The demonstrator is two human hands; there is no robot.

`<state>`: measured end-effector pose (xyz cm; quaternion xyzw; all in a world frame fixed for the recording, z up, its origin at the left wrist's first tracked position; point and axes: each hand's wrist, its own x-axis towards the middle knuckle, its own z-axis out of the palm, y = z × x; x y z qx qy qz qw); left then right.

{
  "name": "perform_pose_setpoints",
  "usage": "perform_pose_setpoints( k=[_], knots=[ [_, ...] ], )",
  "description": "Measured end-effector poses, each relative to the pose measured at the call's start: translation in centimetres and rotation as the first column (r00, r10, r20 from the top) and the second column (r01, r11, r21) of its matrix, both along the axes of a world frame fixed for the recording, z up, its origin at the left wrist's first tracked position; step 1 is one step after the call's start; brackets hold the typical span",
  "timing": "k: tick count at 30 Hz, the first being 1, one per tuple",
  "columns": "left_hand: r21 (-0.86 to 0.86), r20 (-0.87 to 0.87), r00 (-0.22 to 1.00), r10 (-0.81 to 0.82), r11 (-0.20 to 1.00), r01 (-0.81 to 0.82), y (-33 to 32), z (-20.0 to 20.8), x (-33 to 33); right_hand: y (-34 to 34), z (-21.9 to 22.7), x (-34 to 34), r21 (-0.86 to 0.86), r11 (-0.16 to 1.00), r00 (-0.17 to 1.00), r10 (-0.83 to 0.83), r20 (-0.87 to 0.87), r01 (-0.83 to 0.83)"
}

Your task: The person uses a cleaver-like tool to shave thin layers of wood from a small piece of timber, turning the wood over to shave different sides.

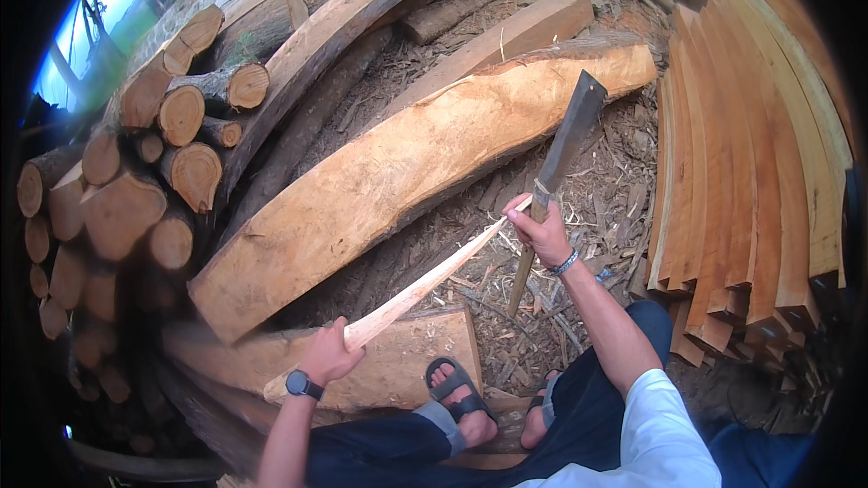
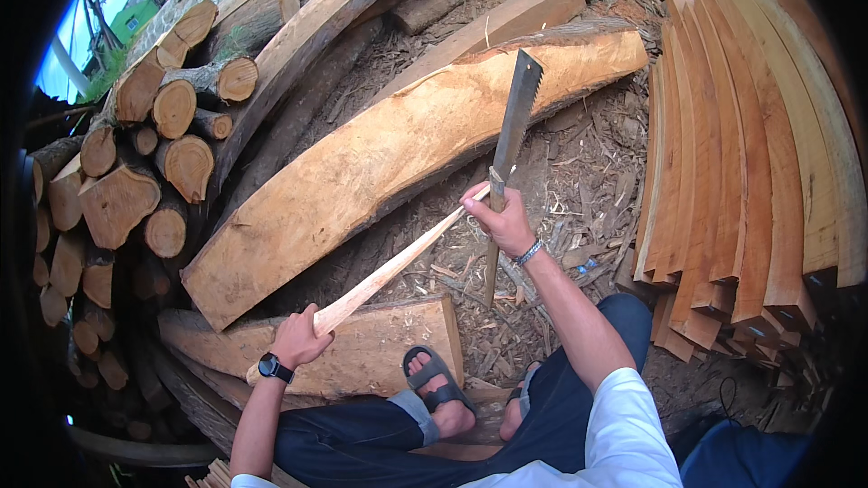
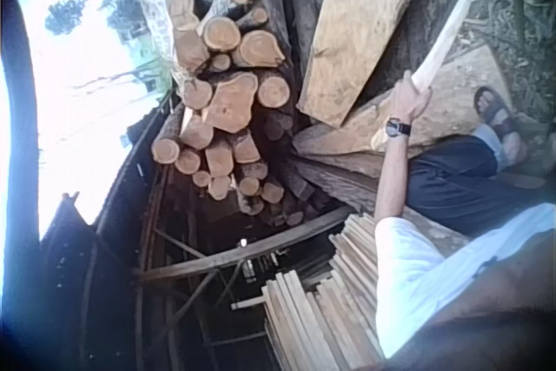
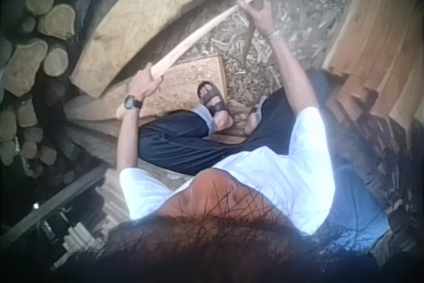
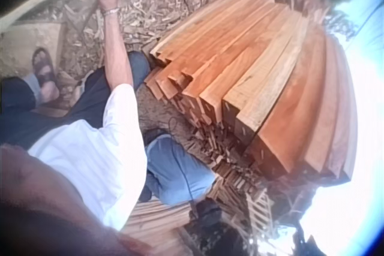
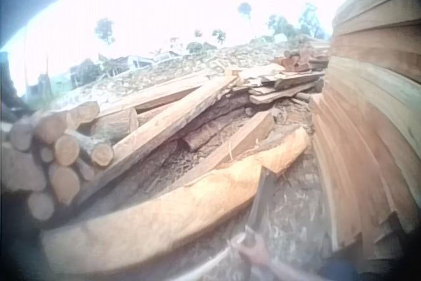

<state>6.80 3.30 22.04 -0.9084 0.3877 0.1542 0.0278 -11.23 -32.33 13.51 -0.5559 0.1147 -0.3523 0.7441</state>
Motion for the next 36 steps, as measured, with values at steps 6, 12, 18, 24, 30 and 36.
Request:
perform_pose_setpoints(
  k=[6,12,18,24,30,36],
  knots=[
    [-0.17,-0.058,0.993,-0.104,0.981,0.093,2.4,-1.9,1.9,-0.2,-0.2,0.2,0.037,0.998,0.999,-0.043,0.024,0.042],
    [-0.216,-0.63,0.742,0.231,0.865,-0.452,3.5,-1.6,2.6,-0.8,-0.6,-0.1,0.136,0.99,0.997,0.035,0.063,-0.043],
    [-0.191,-0.5,0.831,0.245,0.904,-0.382,3.7,-1.2,2.9,-1.4,-0.5,-1.2,0.27,0.876,0.907,0.337,0.252,-0.4],
    [-0.093,-0.311,0.924,0.224,0.96,-0.264,5.0,-3.1,4.4,-2.2,-1.9,-1.1,0.309,0.667,0.692,0.439,0.573,-0.678],
    [-0.156,-0.484,0.838,0.253,0.917,-0.367,4.0,-2.2,3.7,-3.0,-2.6,-1.1,0.281,0.608,0.61,0.44,0.659,-0.742],
    [-0.154,-0.493,0.835,0.244,0.92,-0.36,4.0,-2.3,3.8,-3.1,-2.4,-1.5,0.294,0.625,0.641,0.449,0.623,-0.723]
  ],
)
